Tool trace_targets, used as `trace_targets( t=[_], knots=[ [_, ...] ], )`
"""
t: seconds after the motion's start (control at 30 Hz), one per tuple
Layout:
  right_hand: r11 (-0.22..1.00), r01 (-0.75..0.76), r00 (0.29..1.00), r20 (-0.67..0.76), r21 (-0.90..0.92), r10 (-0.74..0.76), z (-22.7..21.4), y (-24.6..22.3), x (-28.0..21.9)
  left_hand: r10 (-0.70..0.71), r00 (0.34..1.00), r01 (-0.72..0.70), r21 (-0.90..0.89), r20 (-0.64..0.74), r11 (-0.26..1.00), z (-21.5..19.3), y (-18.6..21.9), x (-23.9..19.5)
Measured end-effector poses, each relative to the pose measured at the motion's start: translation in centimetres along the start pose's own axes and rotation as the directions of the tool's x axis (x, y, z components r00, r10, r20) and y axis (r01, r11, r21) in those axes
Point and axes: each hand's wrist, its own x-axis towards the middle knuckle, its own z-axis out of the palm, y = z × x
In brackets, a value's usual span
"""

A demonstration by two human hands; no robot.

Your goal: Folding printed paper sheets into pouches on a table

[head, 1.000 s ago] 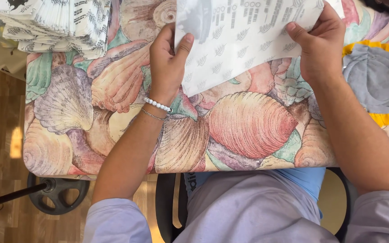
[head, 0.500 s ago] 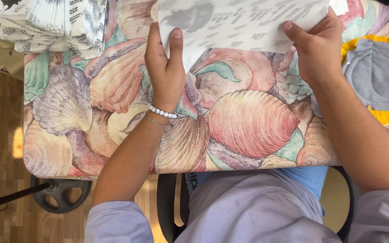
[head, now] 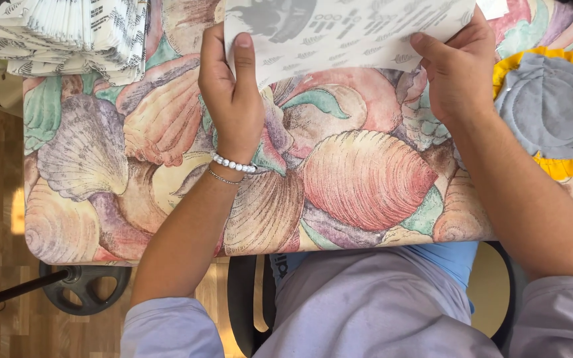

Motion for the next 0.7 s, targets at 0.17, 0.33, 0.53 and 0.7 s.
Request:
trace_targets(
  t=[0.17, 0.33, 0.53, 0.7],
  knots=[
    [0.995, 0.001, 0.999, -0.052, 0.101, 0.004, 0.2, 0.9, 0.1, 0.024, 1.0, -0.023, 0.111, -0.013, 0.994, 0.5, -0.4, 0.0],
    [0.998, -0.048, 0.995, -0.087, 0.033, 0.051, 1.1, -0.3, -0.6, 0.007, 1.0, -0.005, 0.084, -0.029, 0.996, 0.7, -0.7, -0.1],
    [0.991, -0.135, 0.982, -0.14, -0.021, 0.131, 1.3, -0.8, -0.7, 0.006, 1.0, -0.005, 0.045, -0.013, 0.999, 0.6, -1.0, -0.1],
    [0.975, -0.187, 0.977, -0.13, -0.121, 0.171, 0.3, 0.5, -0.3, -0.037, 0.999, 0.037, 0.044, -0.004, 0.998, 0.7, -1.7, -0.3]
  ],
)
